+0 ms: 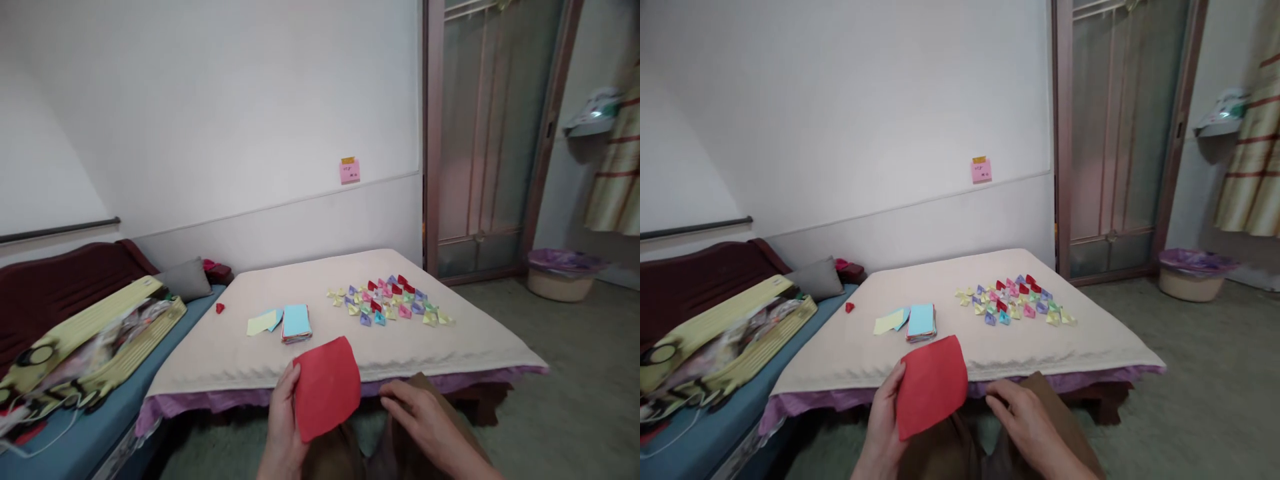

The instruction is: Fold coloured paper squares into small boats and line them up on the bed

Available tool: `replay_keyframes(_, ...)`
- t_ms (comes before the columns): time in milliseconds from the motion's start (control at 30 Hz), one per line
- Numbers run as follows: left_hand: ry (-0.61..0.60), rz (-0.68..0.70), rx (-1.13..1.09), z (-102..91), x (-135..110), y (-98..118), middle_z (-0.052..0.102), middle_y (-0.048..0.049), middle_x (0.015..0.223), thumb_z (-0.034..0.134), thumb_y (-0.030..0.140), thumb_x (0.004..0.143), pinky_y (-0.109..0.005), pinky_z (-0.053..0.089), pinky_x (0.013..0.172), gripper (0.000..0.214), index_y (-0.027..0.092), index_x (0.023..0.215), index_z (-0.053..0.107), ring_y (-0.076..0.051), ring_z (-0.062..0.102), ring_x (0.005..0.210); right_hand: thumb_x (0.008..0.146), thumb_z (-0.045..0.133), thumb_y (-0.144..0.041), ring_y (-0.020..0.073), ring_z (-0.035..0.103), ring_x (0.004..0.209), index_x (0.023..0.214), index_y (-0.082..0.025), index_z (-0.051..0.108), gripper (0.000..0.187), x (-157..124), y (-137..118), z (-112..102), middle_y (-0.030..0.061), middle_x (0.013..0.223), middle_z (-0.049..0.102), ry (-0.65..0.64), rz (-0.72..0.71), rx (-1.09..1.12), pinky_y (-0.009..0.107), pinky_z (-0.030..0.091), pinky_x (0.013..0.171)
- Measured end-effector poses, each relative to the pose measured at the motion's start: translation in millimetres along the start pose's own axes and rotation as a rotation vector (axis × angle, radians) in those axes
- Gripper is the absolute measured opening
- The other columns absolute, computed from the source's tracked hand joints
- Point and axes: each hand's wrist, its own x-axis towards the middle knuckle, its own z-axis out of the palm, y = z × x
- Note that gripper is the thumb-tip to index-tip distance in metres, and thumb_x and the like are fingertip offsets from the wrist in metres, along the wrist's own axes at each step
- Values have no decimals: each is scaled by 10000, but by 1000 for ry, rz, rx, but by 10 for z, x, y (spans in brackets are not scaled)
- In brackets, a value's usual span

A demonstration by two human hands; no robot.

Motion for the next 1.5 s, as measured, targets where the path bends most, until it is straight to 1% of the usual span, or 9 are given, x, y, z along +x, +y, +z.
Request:
replay_keyframes(133,-109,95,173,75,-407,-15,698,12,768,700,185,721,-210,471,657,101,168,811,657,-117,632,665,874,463,-342,191,609,756,1005,-201,636,259,-276,-618,-181,26,798,675,28,-47,234,260,449,675)
replay_keyframes(300,-403,26,497,120,-849,40,625,9,682,654,270,769,-204,407,572,118,157,783,620,-116,549,587,826,531,-248,142,543,627,1153,-175,564,337,-547,-956,-275,-18,689,610,-44,-87,305,223,405,600)
replay_keyframes(467,-529,-79,722,112,-961,10,586,5,627,687,360,730,-223,388,579,229,142,777,637,-125,515,571,766,589,-205,113,469,555,757,-170,650,71,-644,-967,-216,-41,586,561,-110,-63,270,195,300,495)
replay_keyframes(667,-270,93,563,-24,-884,-188,642,-26,798,608,414,794,-219,417,621,252,166,831,634,-146,574,710,782,591,-308,96,451,480,635,-160,562,211,-630,-680,-118,-47,521,530,1,73,596,200,331,481)
replay_keyframes(800,-113,49,432,-214,-888,-354,648,-72,1054,688,414,727,-265,456,745,347,221,997,585,-212,604,964,752,630,-368,95,462,454,631,-158,567,250,-695,-524,-155,-39,512,576,138,186,746,208,351,475)
replay_keyframes(967,-100,-68,307,-154,-1064,-587,669,-111,1036,843,220,518,-309,507,679,707,233,1132,493,-241,660,864,715,668,-405,102,488,460,611,-157,572,286,-865,-556,-110,-31,501,602,222,245,813,214,368,488)
replay_keyframes(1200,-63,32,377,-78,-1152,-603,727,-136,902,820,238,571,-302,520,640,744,189,1199,425,-262,697,765,648,723,-403,98,487,425,649,-182,532,292,-942,-605,71,-65,466,544,265,279,821,203,347,446)
replay_keyframes(1300,-60,81,394,-115,-1127,-567,734,-144,900,826,256,562,-334,523,691,816,185,1249,391,-283,694,811,622,748,-375,97,492,426,809,-193,542,333,-913,-569,102,-84,509,537,291,271,880,202,368,440)
replay_keyframes(1500,-112,89,422,-86,-1152,-508,737,-139,883,834,267,541,-340,511,728,949,179,1339,327,-288,684,842,629,739,-257,109,564,535,1055,-186,539,476,-930,-582,64,-29,658,649,143,308,1117,174,367,456)
